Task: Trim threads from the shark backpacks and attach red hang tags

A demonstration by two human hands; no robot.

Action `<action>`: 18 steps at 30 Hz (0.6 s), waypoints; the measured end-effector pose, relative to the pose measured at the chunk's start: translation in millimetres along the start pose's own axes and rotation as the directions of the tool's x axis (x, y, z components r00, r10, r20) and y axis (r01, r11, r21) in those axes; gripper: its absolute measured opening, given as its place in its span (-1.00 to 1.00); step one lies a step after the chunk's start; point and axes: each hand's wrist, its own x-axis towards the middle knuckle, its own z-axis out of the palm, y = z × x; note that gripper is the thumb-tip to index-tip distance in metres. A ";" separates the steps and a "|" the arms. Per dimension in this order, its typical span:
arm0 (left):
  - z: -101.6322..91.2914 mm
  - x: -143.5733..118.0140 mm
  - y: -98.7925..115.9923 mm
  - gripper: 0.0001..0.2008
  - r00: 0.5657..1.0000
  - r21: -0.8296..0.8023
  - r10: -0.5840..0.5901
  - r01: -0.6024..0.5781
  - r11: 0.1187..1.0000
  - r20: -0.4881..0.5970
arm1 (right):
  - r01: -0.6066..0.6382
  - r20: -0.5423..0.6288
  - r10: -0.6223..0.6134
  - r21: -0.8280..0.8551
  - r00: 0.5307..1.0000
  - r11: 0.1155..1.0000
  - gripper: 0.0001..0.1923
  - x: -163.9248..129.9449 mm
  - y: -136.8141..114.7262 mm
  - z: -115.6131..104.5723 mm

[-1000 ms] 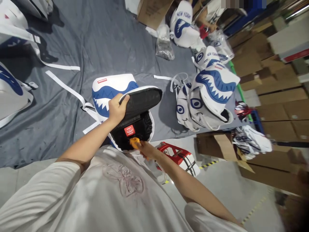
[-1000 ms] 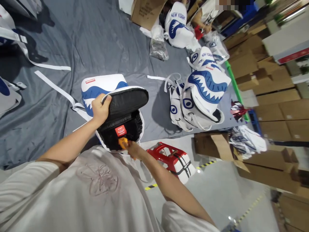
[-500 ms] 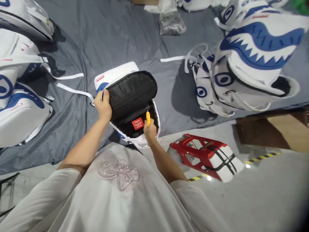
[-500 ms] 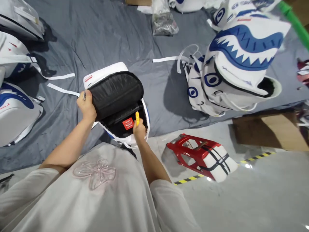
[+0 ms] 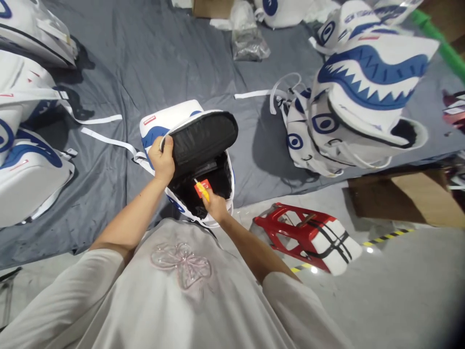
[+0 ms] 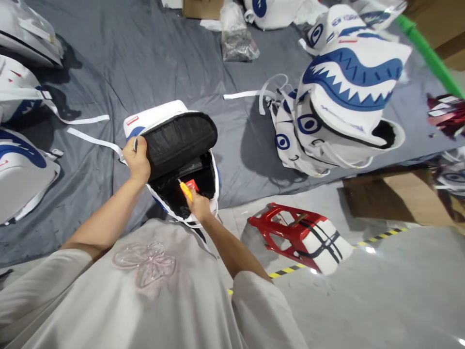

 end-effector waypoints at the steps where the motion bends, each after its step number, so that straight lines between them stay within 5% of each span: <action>1: -0.4 0.7 -0.6 -0.40 1.000 0.014 -0.005 0.005 1.000 -0.004 | 0.005 0.009 -0.005 -0.008 1.000 1.000 -0.52 0.3 0.5 -0.7; 10: 4.5 4.8 0.1 -0.42 1.000 -0.073 0.008 -0.009 0.997 -0.017 | 0.171 0.153 -0.154 -0.106 0.976 0.980 -0.61 -14.9 -11.8 -20.7; 18: 6.1 8.3 -1.1 -0.42 1.000 -0.196 -0.011 0.008 0.981 -0.014 | 0.091 0.126 -0.057 -0.287 0.990 0.954 -0.67 -92.1 -4.7 -91.3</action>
